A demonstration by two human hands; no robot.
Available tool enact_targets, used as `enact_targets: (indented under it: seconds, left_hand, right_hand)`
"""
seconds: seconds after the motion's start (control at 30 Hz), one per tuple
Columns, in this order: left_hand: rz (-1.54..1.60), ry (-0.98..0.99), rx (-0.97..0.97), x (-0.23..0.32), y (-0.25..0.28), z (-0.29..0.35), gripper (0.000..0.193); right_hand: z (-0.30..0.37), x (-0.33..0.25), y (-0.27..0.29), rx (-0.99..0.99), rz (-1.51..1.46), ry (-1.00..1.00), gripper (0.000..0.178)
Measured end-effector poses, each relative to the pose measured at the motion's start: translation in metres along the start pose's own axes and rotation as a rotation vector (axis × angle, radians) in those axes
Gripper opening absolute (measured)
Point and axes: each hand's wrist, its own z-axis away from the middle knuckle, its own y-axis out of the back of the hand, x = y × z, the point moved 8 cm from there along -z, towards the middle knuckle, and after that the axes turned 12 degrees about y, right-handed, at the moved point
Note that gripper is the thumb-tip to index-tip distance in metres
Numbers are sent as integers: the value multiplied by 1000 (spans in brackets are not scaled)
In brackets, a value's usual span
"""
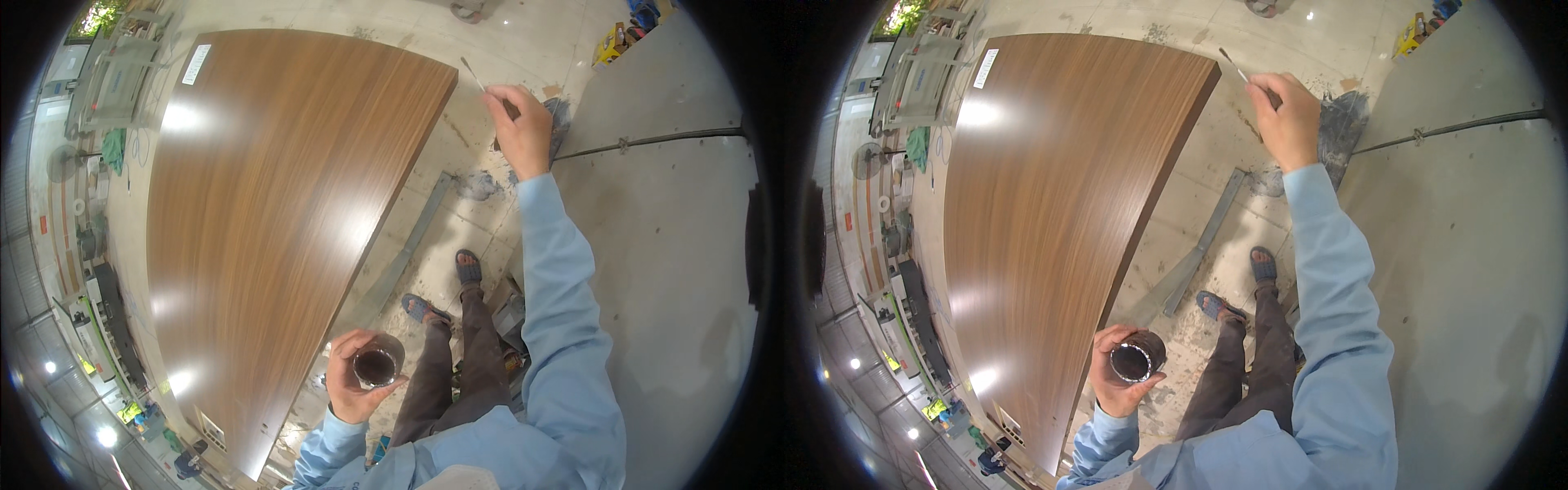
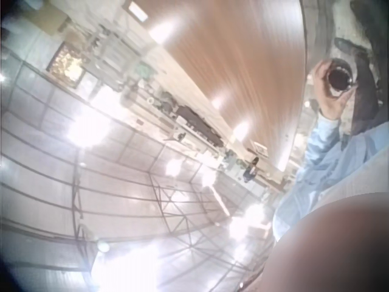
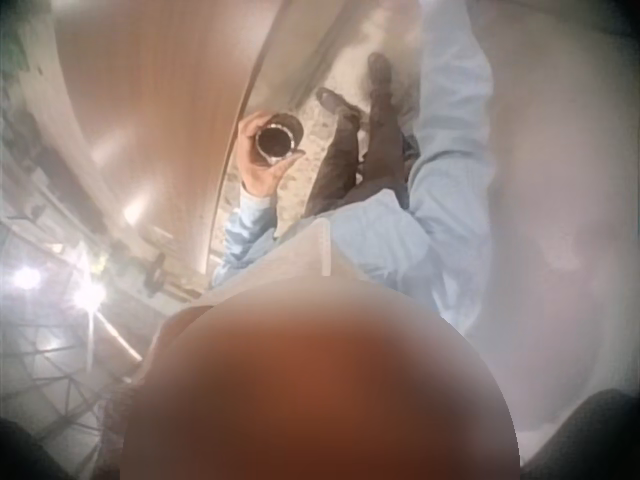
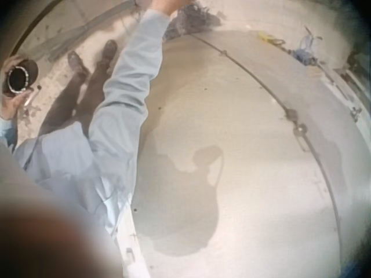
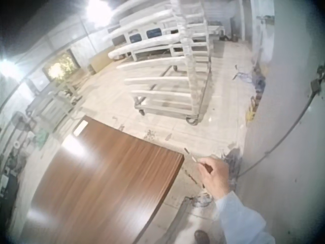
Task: The person applies a dark liquid finish to a large curved wooden panel using a small brush. They repeatedly dip the brush into a small container and paint along the edges and surface of the panel, moving around it to cover different sections.
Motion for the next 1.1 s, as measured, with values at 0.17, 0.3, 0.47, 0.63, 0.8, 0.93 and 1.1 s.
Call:
enact_targets:
  seconds: [0.17, 0.3, 0.47, 0.63, 0.8, 0.93, 1.1]
  left_hand:
    - [31, -7, -19, 9, -6, -9, 84]
    - [-21, -3, -24, 13, -10, -11, 84]
    - [58, 6, -20, 13, -11, -11, 83]
    - [37, -12, -38, 18, -15, -10, 82]
    - [72, -11, -35, 24, -16, -9, 82]
    - [63, -24, -11, 24, -8, -6, 81]
    - [65, 24, 19, 13, -3, 1, 82]
  right_hand:
    - [17, -1, -16, -257, -95, -39, 14]
    - [8, 17, -9, -62, -39, -10, 15]
    - [-23, 41, -5, 2, -133, -238, 17]
    - [-90, -21, -35, -136, -336, 169, 15]
    - [-109, -51, -95, -360, -396, 466, 12]
    - [-86, -50, -109, -449, -336, 410, 10]
    - [-41, -76, -98, -435, -330, 469, 5]
